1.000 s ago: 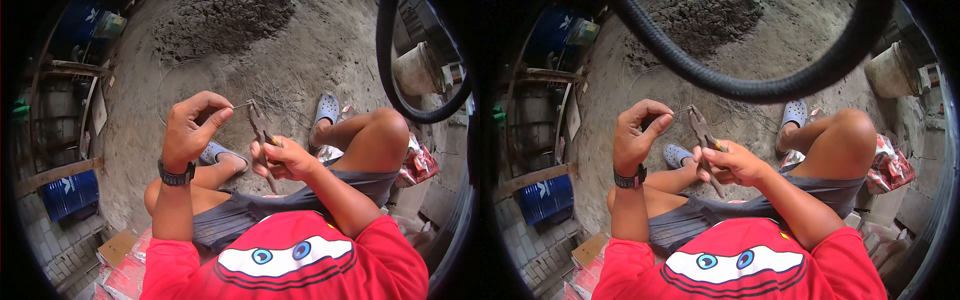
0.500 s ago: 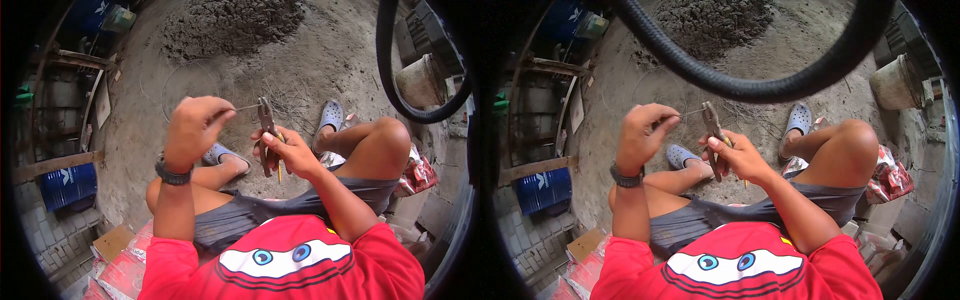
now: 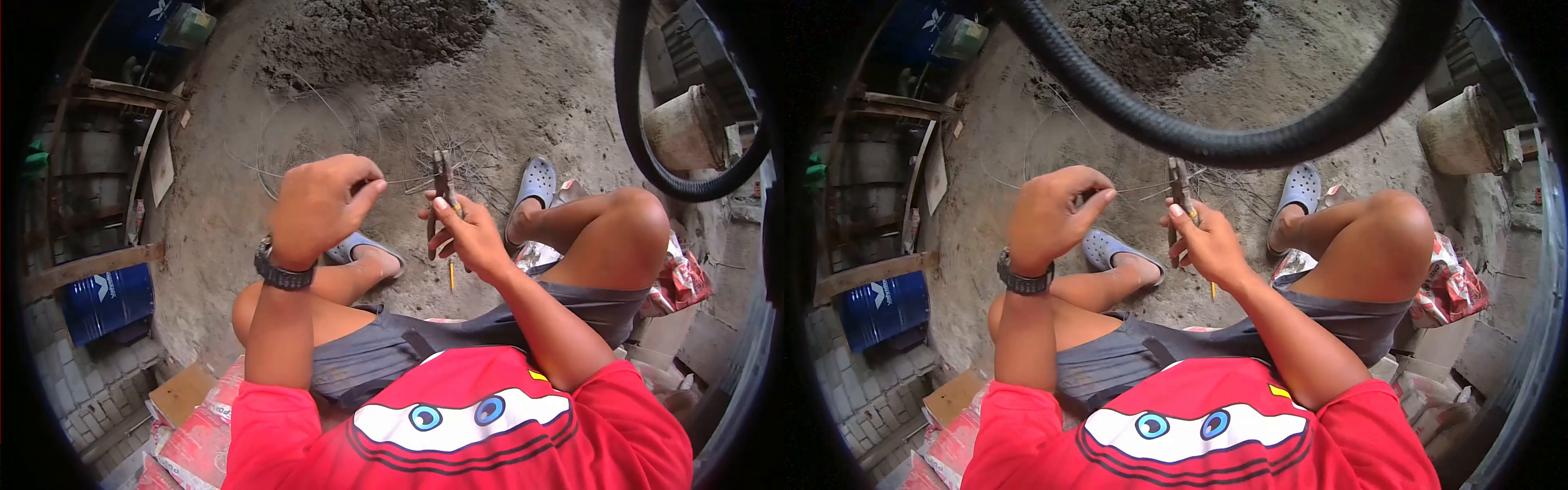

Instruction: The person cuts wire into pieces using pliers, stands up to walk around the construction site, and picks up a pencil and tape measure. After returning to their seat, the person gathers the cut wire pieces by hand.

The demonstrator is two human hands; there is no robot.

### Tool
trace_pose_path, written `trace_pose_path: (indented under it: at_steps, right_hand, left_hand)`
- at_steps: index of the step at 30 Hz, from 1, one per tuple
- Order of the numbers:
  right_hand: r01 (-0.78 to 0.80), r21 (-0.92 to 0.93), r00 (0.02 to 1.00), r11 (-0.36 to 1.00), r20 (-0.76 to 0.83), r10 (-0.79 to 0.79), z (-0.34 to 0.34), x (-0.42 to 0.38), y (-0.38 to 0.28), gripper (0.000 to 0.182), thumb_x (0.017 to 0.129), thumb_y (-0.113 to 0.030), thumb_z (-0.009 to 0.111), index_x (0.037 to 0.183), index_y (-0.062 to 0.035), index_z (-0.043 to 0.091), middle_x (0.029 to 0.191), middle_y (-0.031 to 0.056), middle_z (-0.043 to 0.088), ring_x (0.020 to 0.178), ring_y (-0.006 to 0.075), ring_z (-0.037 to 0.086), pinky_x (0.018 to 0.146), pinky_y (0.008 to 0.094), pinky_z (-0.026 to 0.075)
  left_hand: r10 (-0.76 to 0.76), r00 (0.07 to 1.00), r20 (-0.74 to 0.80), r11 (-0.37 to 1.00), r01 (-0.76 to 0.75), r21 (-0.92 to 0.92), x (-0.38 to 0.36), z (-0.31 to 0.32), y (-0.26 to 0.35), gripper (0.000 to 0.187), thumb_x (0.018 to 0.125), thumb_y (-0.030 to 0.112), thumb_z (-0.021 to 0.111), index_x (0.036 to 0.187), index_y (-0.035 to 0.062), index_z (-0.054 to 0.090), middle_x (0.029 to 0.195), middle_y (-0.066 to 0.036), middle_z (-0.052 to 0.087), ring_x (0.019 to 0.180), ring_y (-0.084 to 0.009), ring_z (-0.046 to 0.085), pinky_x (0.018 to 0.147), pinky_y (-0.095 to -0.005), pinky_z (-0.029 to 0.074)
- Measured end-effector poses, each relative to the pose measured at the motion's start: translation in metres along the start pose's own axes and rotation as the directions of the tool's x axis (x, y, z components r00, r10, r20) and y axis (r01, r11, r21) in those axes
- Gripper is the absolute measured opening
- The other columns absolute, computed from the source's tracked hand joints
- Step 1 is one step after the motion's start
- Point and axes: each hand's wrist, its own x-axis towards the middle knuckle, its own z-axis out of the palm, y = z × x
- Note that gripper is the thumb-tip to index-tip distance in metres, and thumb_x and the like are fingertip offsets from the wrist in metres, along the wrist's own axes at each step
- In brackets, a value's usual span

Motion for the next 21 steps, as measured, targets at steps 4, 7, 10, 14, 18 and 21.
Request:
trace_pose_path:
  at_steps: [4, 7, 10, 14, 18, 21]
  right_hand:
    - [0.000, -0.060, 0.997, 0.998, 0.076, 0.005, 0.006, -0.003, 0.003, 0.054, 0.111, -0.047, 0.053, 0.146, -0.0053, 0.057, 0.117, 0.0076, 0.074, 0.072, 0.0129, 0.072, 0.059, 0.0249, 0.055]
    - [-0.005, -0.089, 0.996, 0.996, 0.088, 0.013, 0.007, -0.004, 0.004, 0.054, 0.111, -0.047, 0.053, 0.144, -0.0050, 0.058, 0.117, 0.0088, 0.074, 0.072, 0.0131, 0.072, 0.059, 0.0250, 0.055]
    - [-0.033, -0.105, 0.994, 0.994, 0.096, 0.043, 0.006, -0.005, -0.001, 0.054, 0.111, -0.047, 0.053, 0.143, -0.0045, 0.058, 0.115, 0.0091, 0.074, 0.073, 0.0136, 0.072, 0.060, 0.0266, 0.056]
    - [-0.015, -0.238, 0.995, 0.971, 0.090, 0.037, -0.001, -0.003, 0.000, 0.050, 0.110, -0.044, 0.056, 0.141, -0.0048, 0.060, 0.110, 0.0079, 0.073, 0.086, 0.0133, 0.071, 0.071, 0.0295, 0.058]
    - [-0.001, 0.169, 0.985, 0.986, 0.171, -0.029, 0.007, -0.015, -0.014, 0.050, 0.107, -0.034, 0.061, 0.148, -0.0072, 0.054, 0.108, 0.0058, 0.070, 0.102, 0.0128, 0.066, 0.084, 0.0324, 0.055]
    - [-0.074, 0.394, 0.983, 0.916, 0.182, 0.001, 0.012, -0.017, -0.019, 0.052, 0.106, -0.029, 0.064, 0.152, -0.0090, 0.050, 0.109, 0.0048, 0.069, 0.095, 0.0126, 0.065, 0.079, 0.0307, 0.054]
  left_hand:
    - [0.055, 0.997, 0.062, 0.996, -0.058, 0.063, 0.005, 0.020, 0.001, 0.010, 0.091, 0.021, 0.074, 0.088, 0.0116, 0.074, 0.080, -0.007, 0.072, 0.072, -0.0308, 0.070, 0.063, -0.0430, 0.052]
    - [0.074, 0.994, 0.074, 0.995, -0.078, 0.062, 0.006, 0.026, -0.001, 0.010, 0.091, 0.021, 0.074, 0.088, 0.0109, 0.073, 0.080, -0.008, 0.071, 0.072, -0.0314, 0.070, 0.062, -0.0436, 0.052]
    - [0.081, 0.994, 0.079, 0.994, -0.086, 0.063, 0.007, 0.029, 0.001, 0.011, 0.091, 0.021, 0.074, 0.088, 0.0104, 0.072, 0.080, -0.008, 0.071, 0.072, -0.0320, 0.070, 0.063, -0.0440, 0.052]
    - [0.082, 0.993, 0.085, 0.994, -0.088, 0.070, 0.009, 0.031, 0.001, 0.011, 0.092, 0.021, 0.074, 0.089, 0.0102, 0.073, 0.082, -0.009, 0.072, 0.074, -0.0322, 0.071, 0.064, -0.0435, 0.053]
    - [0.019, 0.999, 0.048, 1.000, -0.020, 0.016, 0.014, 0.021, -0.004, 0.011, 0.092, 0.021, 0.074, 0.093, 0.0102, 0.075, 0.085, -0.009, 0.074, 0.077, -0.0317, 0.072, 0.066, -0.0417, 0.054]
    - [-0.066, 0.995, 0.081, 0.990, 0.075, -0.116, 0.016, 0.012, -0.005, 0.012, 0.092, 0.015, 0.076, 0.099, 0.0050, 0.076, 0.090, -0.011, 0.076, 0.075, -0.0266, 0.072, 0.066, -0.0353, 0.053]
